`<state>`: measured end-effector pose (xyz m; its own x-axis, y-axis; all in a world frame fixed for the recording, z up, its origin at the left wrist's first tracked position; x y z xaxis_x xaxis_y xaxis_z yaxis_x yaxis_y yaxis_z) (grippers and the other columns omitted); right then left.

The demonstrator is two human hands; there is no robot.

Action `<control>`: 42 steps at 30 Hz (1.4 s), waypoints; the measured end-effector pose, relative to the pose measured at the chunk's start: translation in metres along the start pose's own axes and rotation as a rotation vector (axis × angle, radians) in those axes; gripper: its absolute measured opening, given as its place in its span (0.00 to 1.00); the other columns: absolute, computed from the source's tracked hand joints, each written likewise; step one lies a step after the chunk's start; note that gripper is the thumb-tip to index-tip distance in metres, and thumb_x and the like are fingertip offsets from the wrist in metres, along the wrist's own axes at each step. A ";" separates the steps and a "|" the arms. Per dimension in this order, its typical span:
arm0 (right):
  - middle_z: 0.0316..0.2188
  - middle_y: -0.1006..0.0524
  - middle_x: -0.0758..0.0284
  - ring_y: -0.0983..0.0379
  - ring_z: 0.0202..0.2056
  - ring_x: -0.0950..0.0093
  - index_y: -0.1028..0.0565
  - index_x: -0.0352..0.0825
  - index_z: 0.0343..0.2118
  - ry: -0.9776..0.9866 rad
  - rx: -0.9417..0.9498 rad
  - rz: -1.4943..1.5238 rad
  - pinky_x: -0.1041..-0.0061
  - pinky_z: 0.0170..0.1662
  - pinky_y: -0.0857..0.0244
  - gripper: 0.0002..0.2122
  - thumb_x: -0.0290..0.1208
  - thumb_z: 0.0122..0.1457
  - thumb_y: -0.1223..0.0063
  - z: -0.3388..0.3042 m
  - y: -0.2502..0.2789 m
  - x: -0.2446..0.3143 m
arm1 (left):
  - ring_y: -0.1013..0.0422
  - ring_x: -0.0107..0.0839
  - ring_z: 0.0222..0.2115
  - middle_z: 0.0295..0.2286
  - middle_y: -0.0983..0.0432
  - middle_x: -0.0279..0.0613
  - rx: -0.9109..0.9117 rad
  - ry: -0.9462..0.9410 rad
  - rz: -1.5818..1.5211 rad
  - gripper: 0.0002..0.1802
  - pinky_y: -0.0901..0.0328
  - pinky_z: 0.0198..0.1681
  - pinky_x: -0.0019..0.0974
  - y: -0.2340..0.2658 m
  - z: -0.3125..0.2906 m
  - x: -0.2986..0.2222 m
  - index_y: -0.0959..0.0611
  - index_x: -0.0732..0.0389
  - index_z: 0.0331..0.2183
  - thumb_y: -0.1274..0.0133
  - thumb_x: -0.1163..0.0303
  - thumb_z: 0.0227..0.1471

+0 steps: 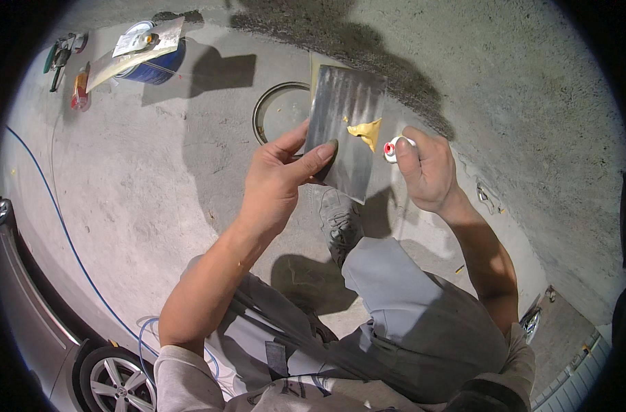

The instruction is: The person applies body filler to a damaged area on a car bumper using a putty knife and a sanding block. They repeatedly spread the filler, scrape it off, and reapply it to smooth the surface.

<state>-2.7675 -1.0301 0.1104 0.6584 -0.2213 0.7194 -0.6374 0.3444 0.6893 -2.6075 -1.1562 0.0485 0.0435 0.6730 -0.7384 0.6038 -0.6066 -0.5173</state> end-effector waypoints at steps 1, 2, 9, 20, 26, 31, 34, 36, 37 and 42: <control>0.13 0.34 0.56 0.34 0.14 0.61 0.28 0.29 0.27 0.018 -0.005 -0.002 0.64 0.21 0.41 0.19 0.40 0.70 0.52 -0.001 0.000 0.002 | 0.23 0.18 0.37 0.42 0.17 0.34 0.012 0.000 -0.001 0.23 0.27 0.42 0.27 -0.002 -0.001 0.000 0.20 0.64 0.58 0.39 0.74 0.62; 0.13 0.34 0.57 0.34 0.14 0.61 0.28 0.29 0.27 0.031 -0.022 -0.007 0.64 0.20 0.41 0.18 0.39 0.70 0.51 -0.001 0.001 0.003 | 0.23 0.18 0.37 0.42 0.17 0.34 0.024 0.000 -0.001 0.23 0.27 0.42 0.27 -0.004 -0.001 0.000 0.20 0.64 0.58 0.39 0.74 0.62; 0.13 0.33 0.57 0.33 0.13 0.62 0.28 0.29 0.27 0.054 -0.038 -0.010 0.65 0.20 0.41 0.14 0.33 0.68 0.47 -0.001 0.003 0.008 | 0.22 0.21 0.38 0.42 0.17 0.37 0.049 -0.005 0.034 0.23 0.26 0.44 0.32 -0.009 -0.003 0.000 0.21 0.66 0.58 0.42 0.71 0.63; 0.13 0.31 0.58 0.32 0.13 0.67 0.27 0.28 0.29 0.074 -0.023 -0.019 0.68 0.19 0.42 0.13 0.31 0.69 0.47 0.001 0.002 0.015 | 0.21 0.22 0.39 0.41 0.17 0.37 0.037 -0.014 0.037 0.22 0.25 0.44 0.33 -0.009 -0.003 0.001 0.21 0.65 0.58 0.42 0.70 0.64; 0.13 0.31 0.59 0.32 0.13 0.69 0.27 0.28 0.29 0.074 -0.031 -0.014 0.68 0.19 0.42 0.13 0.31 0.69 0.48 0.003 0.001 0.014 | 0.22 0.19 0.37 0.42 0.17 0.35 0.037 0.005 0.000 0.22 0.26 0.42 0.29 -0.009 -0.002 0.001 0.20 0.64 0.58 0.41 0.72 0.63; 0.12 0.32 0.59 0.33 0.13 0.68 0.28 0.28 0.28 0.073 -0.040 -0.005 0.68 0.19 0.42 0.14 0.32 0.69 0.47 0.006 0.001 0.014 | 0.24 0.17 0.36 0.41 0.16 0.33 0.037 0.007 -0.020 0.23 0.28 0.40 0.26 -0.007 0.000 0.000 0.20 0.63 0.58 0.40 0.73 0.62; 0.12 0.32 0.59 0.33 0.13 0.68 0.28 0.28 0.27 0.081 -0.053 -0.003 0.68 0.19 0.42 0.14 0.32 0.69 0.47 0.007 0.002 0.015 | 0.24 0.16 0.36 0.41 0.16 0.32 0.035 0.000 -0.017 0.23 0.29 0.40 0.26 -0.006 0.002 -0.001 0.20 0.63 0.58 0.40 0.73 0.62; 0.12 0.32 0.59 0.33 0.13 0.67 0.28 0.28 0.27 0.079 -0.053 -0.021 0.68 0.19 0.42 0.14 0.32 0.69 0.47 0.009 0.001 0.016 | 0.24 0.16 0.35 0.41 0.16 0.32 0.029 -0.001 -0.007 0.23 0.30 0.40 0.25 -0.005 0.003 -0.001 0.20 0.63 0.58 0.40 0.73 0.62; 0.13 0.32 0.59 0.33 0.13 0.67 0.28 0.28 0.27 0.092 -0.052 -0.027 0.68 0.19 0.42 0.14 0.32 0.69 0.47 0.009 0.001 0.017 | 0.24 0.16 0.35 0.41 0.16 0.32 0.035 -0.006 -0.014 0.23 0.30 0.40 0.25 -0.006 0.004 -0.002 0.20 0.63 0.58 0.40 0.73 0.62; 0.14 0.31 0.59 0.33 0.13 0.67 0.28 0.29 0.26 0.098 -0.069 -0.038 0.68 0.19 0.41 0.14 0.32 0.69 0.47 0.013 0.002 0.019 | 0.25 0.15 0.36 0.41 0.17 0.31 0.027 0.006 -0.027 0.24 0.30 0.40 0.25 -0.004 0.004 -0.002 0.20 0.62 0.59 0.39 0.73 0.62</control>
<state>-2.7614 -1.0453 0.1259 0.7197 -0.1464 0.6787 -0.5842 0.4006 0.7059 -2.6134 -1.1568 0.0502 0.0329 0.6917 -0.7215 0.5831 -0.5996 -0.5482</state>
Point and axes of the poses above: each hand's wrist, its own z-axis towards the middle knuckle, its own y-axis out of the back of the hand, x = y × z, the point moved 8 cm from there along z, towards the middle knuckle
